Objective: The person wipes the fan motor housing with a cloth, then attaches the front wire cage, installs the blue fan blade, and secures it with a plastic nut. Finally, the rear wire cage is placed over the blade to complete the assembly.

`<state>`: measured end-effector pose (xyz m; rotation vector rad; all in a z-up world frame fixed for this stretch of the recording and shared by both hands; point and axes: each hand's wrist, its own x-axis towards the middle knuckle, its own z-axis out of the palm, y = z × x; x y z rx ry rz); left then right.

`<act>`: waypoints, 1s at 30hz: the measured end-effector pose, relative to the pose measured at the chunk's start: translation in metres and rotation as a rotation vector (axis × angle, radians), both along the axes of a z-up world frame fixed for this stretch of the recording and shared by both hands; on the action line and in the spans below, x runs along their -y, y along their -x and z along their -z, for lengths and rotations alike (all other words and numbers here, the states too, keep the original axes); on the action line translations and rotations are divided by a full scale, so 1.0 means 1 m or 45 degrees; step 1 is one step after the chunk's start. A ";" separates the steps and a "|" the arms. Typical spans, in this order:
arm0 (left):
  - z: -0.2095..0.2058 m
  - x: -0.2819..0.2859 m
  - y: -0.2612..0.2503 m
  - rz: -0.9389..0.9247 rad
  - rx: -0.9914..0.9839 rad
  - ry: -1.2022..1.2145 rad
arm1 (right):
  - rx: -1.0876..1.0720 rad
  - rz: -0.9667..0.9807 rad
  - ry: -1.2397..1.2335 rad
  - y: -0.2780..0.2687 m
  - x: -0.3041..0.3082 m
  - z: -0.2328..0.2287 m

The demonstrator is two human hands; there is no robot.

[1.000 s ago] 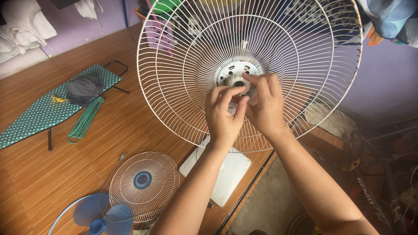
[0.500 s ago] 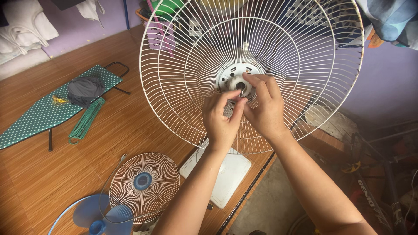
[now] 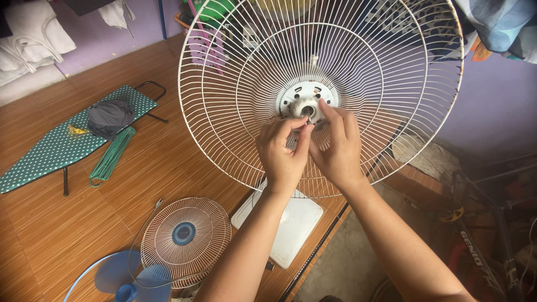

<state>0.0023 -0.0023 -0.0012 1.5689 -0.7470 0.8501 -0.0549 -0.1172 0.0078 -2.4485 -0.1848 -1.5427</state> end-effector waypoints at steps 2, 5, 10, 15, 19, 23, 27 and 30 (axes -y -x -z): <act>0.000 0.001 0.000 -0.017 0.018 0.010 | -0.031 0.004 -0.005 0.002 0.000 0.005; 0.001 0.000 0.001 0.002 -0.005 -0.003 | -0.037 0.061 -0.019 0.004 0.004 0.006; 0.000 0.000 0.001 0.018 -0.013 0.007 | 0.002 0.084 0.077 0.000 0.004 -0.007; -0.002 0.000 0.005 -0.010 -0.038 0.006 | -0.115 -0.056 -0.081 -0.001 0.001 -0.021; -0.004 0.001 0.005 -0.032 -0.002 0.004 | -0.177 -0.057 0.076 0.005 0.006 -0.030; -0.003 0.001 0.006 -0.074 -0.048 -0.031 | -0.183 -0.048 0.249 0.007 0.008 -0.038; -0.002 0.001 0.006 -0.072 -0.058 -0.043 | -0.255 -0.014 0.341 0.008 0.010 -0.048; -0.001 0.002 0.006 -0.088 -0.046 -0.051 | -0.375 -0.003 0.362 0.008 0.012 -0.053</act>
